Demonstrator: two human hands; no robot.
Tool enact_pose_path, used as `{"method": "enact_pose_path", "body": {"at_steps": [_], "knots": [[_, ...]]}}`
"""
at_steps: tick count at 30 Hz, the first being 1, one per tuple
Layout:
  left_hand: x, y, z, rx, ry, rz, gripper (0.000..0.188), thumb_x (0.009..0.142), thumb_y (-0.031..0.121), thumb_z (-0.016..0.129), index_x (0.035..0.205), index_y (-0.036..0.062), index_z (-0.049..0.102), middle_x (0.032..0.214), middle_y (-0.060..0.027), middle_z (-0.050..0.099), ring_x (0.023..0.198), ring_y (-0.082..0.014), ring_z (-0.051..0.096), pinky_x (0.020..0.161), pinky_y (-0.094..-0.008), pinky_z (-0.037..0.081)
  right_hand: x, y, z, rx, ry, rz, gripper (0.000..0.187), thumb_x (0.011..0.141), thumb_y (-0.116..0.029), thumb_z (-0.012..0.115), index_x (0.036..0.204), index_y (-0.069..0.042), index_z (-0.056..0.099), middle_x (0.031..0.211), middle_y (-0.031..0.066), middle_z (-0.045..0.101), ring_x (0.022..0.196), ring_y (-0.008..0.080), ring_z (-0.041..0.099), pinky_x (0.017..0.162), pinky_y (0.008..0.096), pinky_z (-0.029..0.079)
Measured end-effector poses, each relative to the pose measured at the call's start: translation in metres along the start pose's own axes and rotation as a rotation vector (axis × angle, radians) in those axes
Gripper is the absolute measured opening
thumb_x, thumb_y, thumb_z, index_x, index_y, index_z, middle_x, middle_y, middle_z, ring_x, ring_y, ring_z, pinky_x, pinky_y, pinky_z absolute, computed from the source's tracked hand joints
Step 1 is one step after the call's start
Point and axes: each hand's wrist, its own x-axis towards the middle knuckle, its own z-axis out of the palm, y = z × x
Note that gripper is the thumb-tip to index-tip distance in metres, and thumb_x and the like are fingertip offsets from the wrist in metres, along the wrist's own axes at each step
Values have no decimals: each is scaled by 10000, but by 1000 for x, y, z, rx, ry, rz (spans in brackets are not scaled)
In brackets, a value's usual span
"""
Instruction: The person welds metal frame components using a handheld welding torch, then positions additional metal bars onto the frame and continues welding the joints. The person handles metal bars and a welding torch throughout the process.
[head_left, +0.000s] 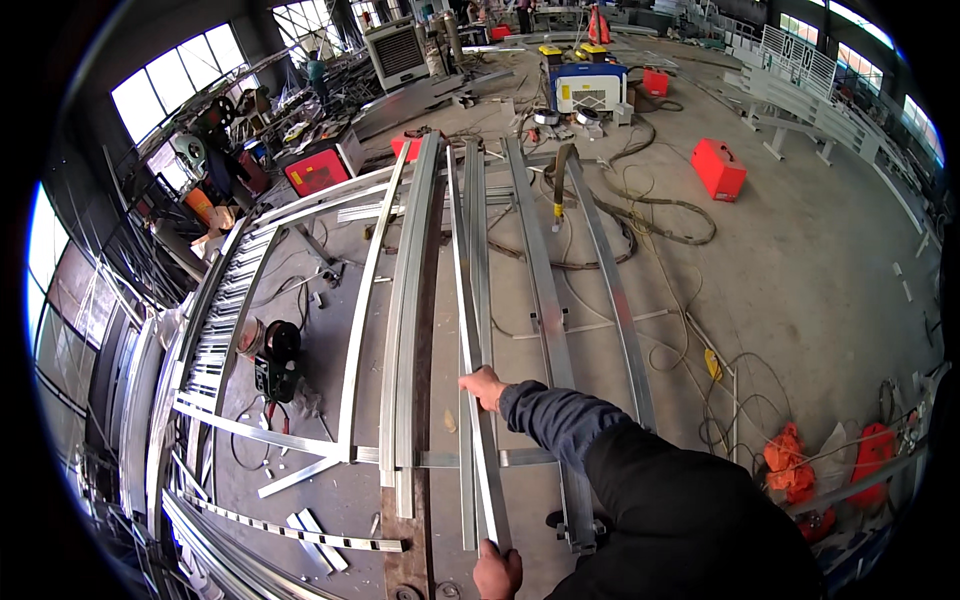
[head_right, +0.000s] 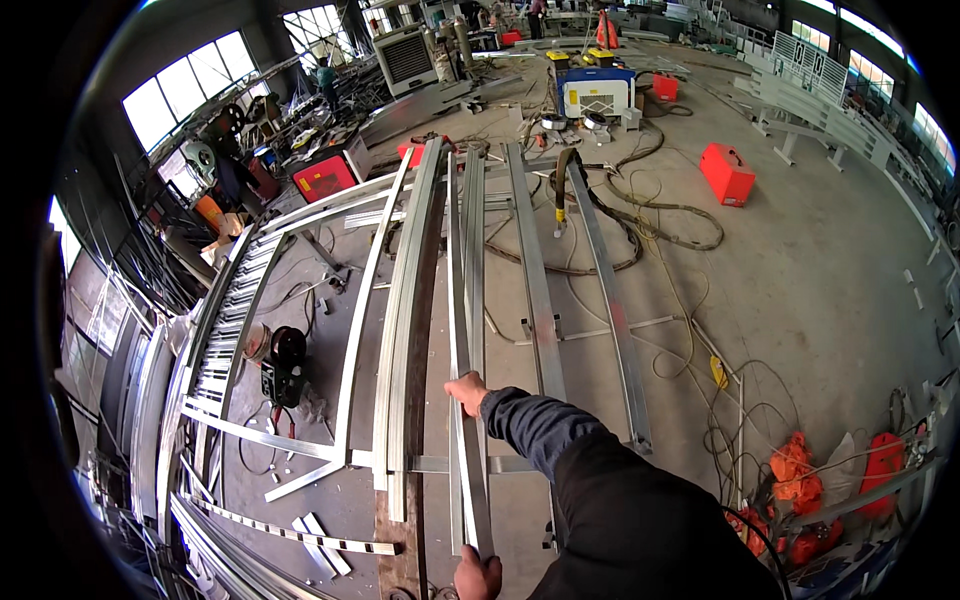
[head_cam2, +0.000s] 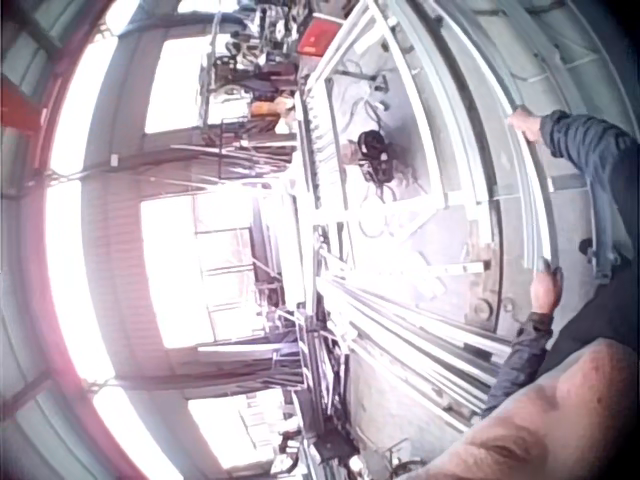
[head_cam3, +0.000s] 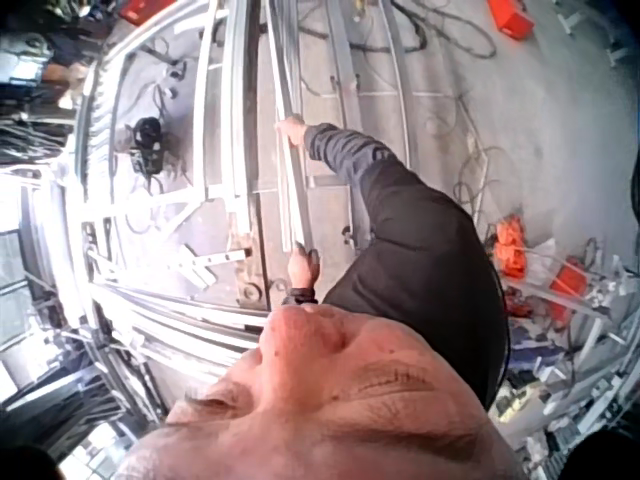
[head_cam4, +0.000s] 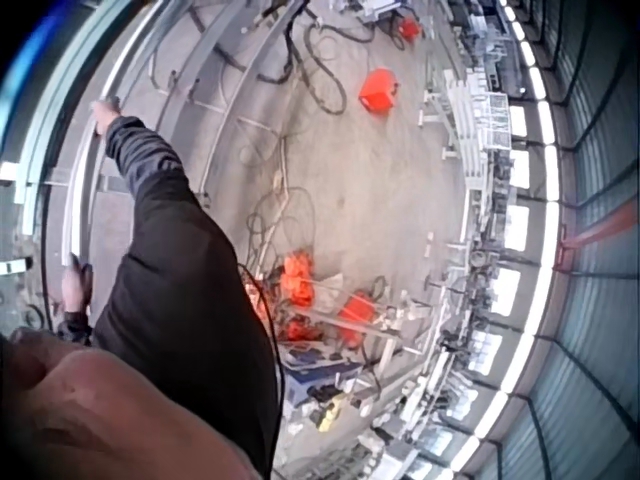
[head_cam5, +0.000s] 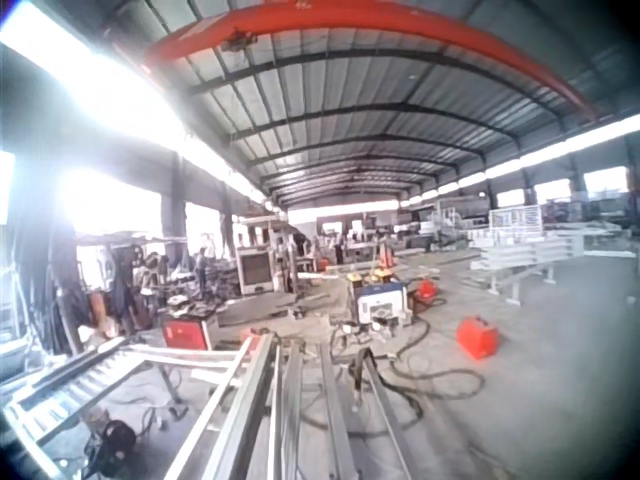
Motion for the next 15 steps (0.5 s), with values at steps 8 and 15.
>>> {"method": "enact_pose_path", "body": {"at_steps": [8, 15], "knots": [[-84, -74, 58, -118, -153, -262, 651, 1017, 323, 656, 1516, -60, 489, 890, -317, 740, 811, -540, 705, 694, -639, 542, -83, 80, 0, 68, 1, -62, 250, 719, -53, 760, 857, 10, 562, 808, 88, 548, 729, 223, 531, 602, 461, 444], [-70, -43, 48, -232, -283, -66, 498, 1080, 371, 601, 1376, -27, 559, 912, -353, 721, 906, -567, 699, 731, -650, 526, -107, 31, -69, 78, 1, -73, 256, 750, -59, 732, 939, 29, 583, 852, 90, 588, 761, 211, 561, 630, 446, 460]]}}
